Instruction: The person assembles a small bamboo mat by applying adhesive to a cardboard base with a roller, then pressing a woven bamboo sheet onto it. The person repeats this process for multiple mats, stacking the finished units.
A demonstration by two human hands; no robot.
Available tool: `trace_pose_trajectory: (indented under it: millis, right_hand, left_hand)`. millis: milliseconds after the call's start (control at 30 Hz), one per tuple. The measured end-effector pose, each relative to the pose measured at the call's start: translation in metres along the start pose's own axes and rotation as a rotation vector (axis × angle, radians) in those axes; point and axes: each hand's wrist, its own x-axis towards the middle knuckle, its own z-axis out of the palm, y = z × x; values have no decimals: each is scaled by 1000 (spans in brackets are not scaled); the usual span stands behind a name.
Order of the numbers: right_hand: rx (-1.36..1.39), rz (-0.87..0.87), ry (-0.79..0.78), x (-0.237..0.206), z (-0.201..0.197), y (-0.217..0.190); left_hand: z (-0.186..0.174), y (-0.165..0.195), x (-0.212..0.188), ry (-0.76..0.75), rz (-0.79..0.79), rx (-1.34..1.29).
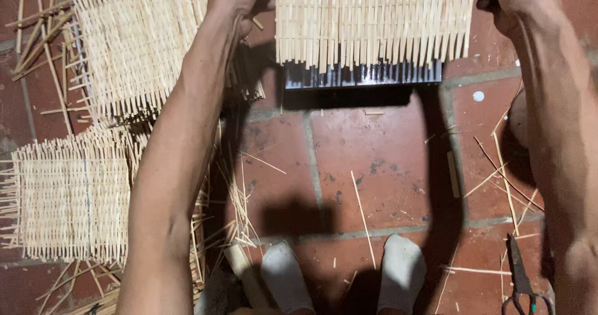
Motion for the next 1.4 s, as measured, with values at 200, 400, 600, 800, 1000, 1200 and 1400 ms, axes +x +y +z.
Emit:
trace_pose_trajectory:
  millis: [200, 400, 600, 800, 1000, 1200, 1400]
  right_hand:
    - [-194, 12, 114, -27, 10, 12]
    - [-228, -15, 103, -23, 11, 44]
    - [-346, -8, 132, -27, 11, 52]
    - [-445, 6, 122, -39, 13, 48]
    - [-442, -34, 168, -35, 18, 60]
    - [-427, -111, 140, -38, 19, 64]
    - [-356, -36, 196, -41, 22, 64]
  left_hand:
    - [15, -12, -37, 211, -178, 63]
    - [19, -33, -42, 167, -181, 62]
    - [18, -48, -43, 191, -157, 103]
    - [19, -53, -43, 254, -190, 226]
    - [20, -62, -40, 261, -69, 337]
    - [20, -67, -38, 274, -80, 449]
    - [19, -78, -33, 300, 28, 549]
